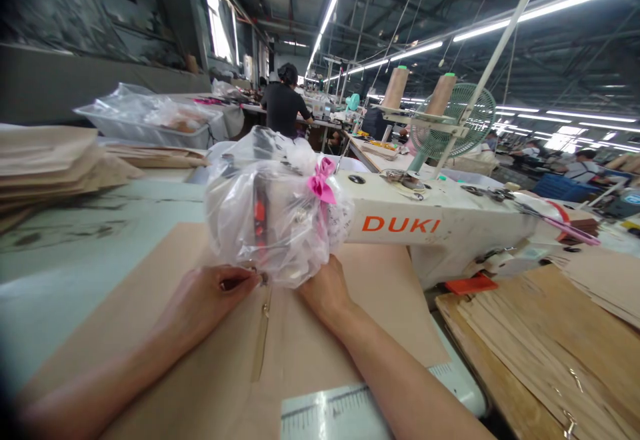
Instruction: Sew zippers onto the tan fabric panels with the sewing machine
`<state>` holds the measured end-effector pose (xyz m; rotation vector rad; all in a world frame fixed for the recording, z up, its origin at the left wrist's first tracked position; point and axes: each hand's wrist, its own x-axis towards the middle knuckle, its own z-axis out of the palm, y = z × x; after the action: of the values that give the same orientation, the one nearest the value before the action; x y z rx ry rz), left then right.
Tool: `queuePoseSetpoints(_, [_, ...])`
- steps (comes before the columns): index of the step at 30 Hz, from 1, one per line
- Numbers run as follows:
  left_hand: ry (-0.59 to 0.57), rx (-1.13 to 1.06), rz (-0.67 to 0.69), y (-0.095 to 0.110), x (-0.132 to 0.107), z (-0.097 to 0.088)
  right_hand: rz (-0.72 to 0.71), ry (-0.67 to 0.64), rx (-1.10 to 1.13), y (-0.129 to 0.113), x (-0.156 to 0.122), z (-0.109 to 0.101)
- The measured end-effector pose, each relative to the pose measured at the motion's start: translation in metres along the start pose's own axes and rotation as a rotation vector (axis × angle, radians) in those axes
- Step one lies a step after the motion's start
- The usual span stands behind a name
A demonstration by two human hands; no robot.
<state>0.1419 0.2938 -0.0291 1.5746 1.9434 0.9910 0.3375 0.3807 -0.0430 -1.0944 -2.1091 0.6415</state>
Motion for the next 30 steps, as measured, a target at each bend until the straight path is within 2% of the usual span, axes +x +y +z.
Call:
queuePoseSetpoints(3, [-0.005, -0.003, 0.001, -0.001, 0.0, 0.0, -0.153, -0.006, 0.037, -0.008, 0.001, -0.001])
queuePoseSetpoints(5, [-0.009, -0.006, 0.0, -0.002, 0.0, 0.0, -0.19, -0.016, 0.115, -0.013, 0.001, -0.002])
queuePoseSetpoints(11, [-0.019, -0.006, 0.001, -0.001, 0.001, 0.003, -0.047, -0.026, 0.334, -0.018, -0.006, 0.009])
queuePoseSetpoints(21, [-0.02, 0.067, 0.02, -0.002, -0.003, 0.005, -0.164, 0.054, 0.21, -0.016, -0.007, 0.023])
queuePoseSetpoints(30, [-0.027, 0.099, 0.045, -0.005, -0.001, 0.007, -0.208, 0.068, 0.089, -0.014, -0.005, 0.032])
